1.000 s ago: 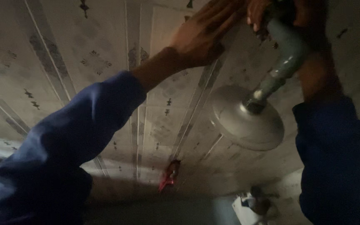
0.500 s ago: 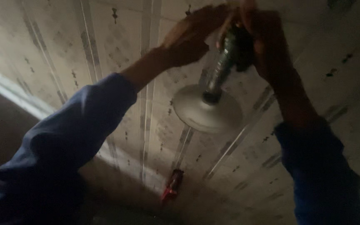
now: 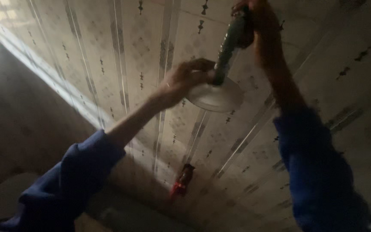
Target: The person installs a ceiling light fixture by screwing a metal pipe into a ceiling mount and attaching a glass shade. The hands tighten the connection and adjust the fixture to secure it in place.
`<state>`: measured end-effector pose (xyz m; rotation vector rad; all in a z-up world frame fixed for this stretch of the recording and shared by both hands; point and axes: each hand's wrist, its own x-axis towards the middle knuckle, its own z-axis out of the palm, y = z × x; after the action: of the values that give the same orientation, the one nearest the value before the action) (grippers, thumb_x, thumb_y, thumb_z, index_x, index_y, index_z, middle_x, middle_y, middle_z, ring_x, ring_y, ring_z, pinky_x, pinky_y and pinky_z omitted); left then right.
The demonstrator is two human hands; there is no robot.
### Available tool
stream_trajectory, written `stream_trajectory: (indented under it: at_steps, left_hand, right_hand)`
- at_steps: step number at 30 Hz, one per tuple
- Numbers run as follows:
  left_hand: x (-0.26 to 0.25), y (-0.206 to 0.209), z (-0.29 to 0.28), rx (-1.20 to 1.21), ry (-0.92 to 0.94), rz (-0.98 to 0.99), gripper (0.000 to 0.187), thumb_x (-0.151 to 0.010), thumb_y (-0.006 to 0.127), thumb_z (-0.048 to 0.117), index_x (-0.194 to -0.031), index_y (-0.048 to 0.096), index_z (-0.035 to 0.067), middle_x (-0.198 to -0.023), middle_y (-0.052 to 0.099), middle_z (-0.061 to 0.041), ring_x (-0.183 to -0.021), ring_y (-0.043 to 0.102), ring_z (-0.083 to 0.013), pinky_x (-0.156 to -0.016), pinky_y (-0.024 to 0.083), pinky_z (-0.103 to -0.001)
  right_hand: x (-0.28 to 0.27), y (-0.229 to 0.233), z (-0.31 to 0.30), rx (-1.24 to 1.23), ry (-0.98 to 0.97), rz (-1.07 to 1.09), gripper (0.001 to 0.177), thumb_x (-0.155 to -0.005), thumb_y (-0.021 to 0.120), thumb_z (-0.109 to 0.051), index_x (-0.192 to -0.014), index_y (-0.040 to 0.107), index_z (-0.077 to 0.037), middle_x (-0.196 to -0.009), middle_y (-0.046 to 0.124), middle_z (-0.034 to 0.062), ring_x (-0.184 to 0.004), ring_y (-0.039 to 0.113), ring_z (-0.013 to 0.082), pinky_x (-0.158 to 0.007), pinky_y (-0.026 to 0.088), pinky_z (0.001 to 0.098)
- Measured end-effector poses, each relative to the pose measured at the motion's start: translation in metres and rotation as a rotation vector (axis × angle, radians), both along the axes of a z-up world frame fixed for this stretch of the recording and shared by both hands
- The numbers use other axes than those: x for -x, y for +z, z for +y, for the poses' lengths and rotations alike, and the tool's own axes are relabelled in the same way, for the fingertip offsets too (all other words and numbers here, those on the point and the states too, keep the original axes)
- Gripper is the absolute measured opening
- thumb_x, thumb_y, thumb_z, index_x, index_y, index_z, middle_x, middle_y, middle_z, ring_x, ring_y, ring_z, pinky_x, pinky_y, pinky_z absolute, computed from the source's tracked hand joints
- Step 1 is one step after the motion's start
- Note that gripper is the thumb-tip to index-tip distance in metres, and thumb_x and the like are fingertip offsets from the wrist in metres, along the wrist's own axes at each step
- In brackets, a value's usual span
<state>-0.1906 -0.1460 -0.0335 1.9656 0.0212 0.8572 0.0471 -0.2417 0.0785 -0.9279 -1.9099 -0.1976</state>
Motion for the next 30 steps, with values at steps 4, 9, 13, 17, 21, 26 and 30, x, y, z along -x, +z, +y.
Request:
stream_trajectory:
  at_steps: [4, 9, 13, 17, 21, 26, 30]
  left_hand:
    - [0.013, 0.007, -0.007, -0.199, -0.087, -0.218, 0.065, -0.095, 0.065, 0.051, -0.145, 0.053, 0.01, -0.136, 0.065, -0.016, -0.128, 0.065, -0.0297, -0.109, 0.058, -0.05]
    - [0.015, -0.013, 0.01, -0.185, -0.252, -0.311, 0.073, -0.1, 0.06, 0.056, -0.154, 0.046, 0.008, -0.151, 0.053, -0.018, -0.142, 0.055, -0.0343, -0.119, 0.05, -0.054]
    - [0.007, -0.022, 0.017, -0.044, -0.364, -0.347, 0.083, -0.101, 0.053, 0.063, -0.157, 0.039, 0.004, -0.152, 0.052, -0.021, -0.141, 0.054, -0.0374, -0.119, 0.049, -0.057]
    - [0.001, -0.031, 0.015, -0.02, -0.388, -0.47, 0.085, -0.107, 0.043, 0.066, -0.164, 0.03, 0.005, -0.16, 0.043, -0.022, -0.151, 0.044, -0.0367, -0.129, 0.04, -0.057]
    - [-0.002, -0.03, 0.014, -0.064, -0.295, -0.558, 0.082, -0.11, 0.036, 0.067, -0.162, 0.026, 0.005, -0.167, 0.035, -0.022, -0.156, 0.038, -0.0354, -0.13, 0.037, -0.053]
    - [-0.004, -0.038, 0.012, 0.042, -0.359, -0.505, 0.085, -0.107, 0.04, 0.068, -0.163, 0.032, 0.005, -0.153, 0.052, -0.022, -0.145, 0.052, -0.0348, -0.128, 0.042, -0.057]
    - [-0.013, -0.044, 0.006, 0.101, -0.326, -0.523, 0.087, -0.106, 0.042, 0.07, -0.163, 0.035, 0.005, -0.149, 0.057, -0.022, -0.142, 0.055, -0.0357, -0.125, 0.044, -0.057]
  right_hand:
    - [0.065, -0.042, -0.037, -0.418, -0.395, 0.023, 0.05, -0.12, 0.039, -0.055, -0.14, 0.054, -0.011, -0.132, 0.056, 0.0083, -0.111, 0.062, 0.0177, -0.096, 0.056, 0.0342]
    - [0.143, -0.09, -0.082, -0.039, -0.574, 0.207, 0.056, -0.115, 0.043, -0.055, -0.141, 0.049, -0.006, -0.118, 0.063, 0.0086, -0.1, 0.065, 0.0159, -0.084, 0.057, 0.0317]
    - [0.139, -0.082, -0.088, 0.065, -0.586, 0.278, 0.054, -0.112, 0.044, -0.057, -0.129, 0.059, -0.008, -0.102, 0.069, 0.0066, -0.094, 0.071, 0.0138, -0.083, 0.058, 0.0312]
    - [0.089, -0.073, -0.059, 0.284, -0.285, 0.585, 0.044, -0.113, 0.052, -0.046, -0.123, 0.064, -0.006, -0.102, 0.066, 0.0068, -0.09, 0.064, 0.0142, -0.079, 0.054, 0.0326]
    - [0.054, -0.073, -0.034, 0.312, -0.463, 0.35, 0.037, -0.108, 0.047, -0.036, -0.117, 0.067, -0.006, -0.106, 0.072, 0.0069, -0.091, 0.072, 0.0142, -0.082, 0.061, 0.0312]
    - [0.082, -0.086, -0.065, 0.105, -0.888, 0.044, 0.035, -0.116, 0.039, -0.028, -0.107, 0.065, -0.006, -0.089, 0.068, 0.0094, -0.073, 0.064, 0.0145, -0.067, 0.052, 0.0298]
    - [0.141, -0.1, -0.096, -0.172, -0.825, -0.146, 0.028, -0.118, 0.04, -0.025, -0.106, 0.06, -0.009, -0.1, 0.063, 0.0084, -0.085, 0.062, 0.0174, -0.078, 0.05, 0.0344]
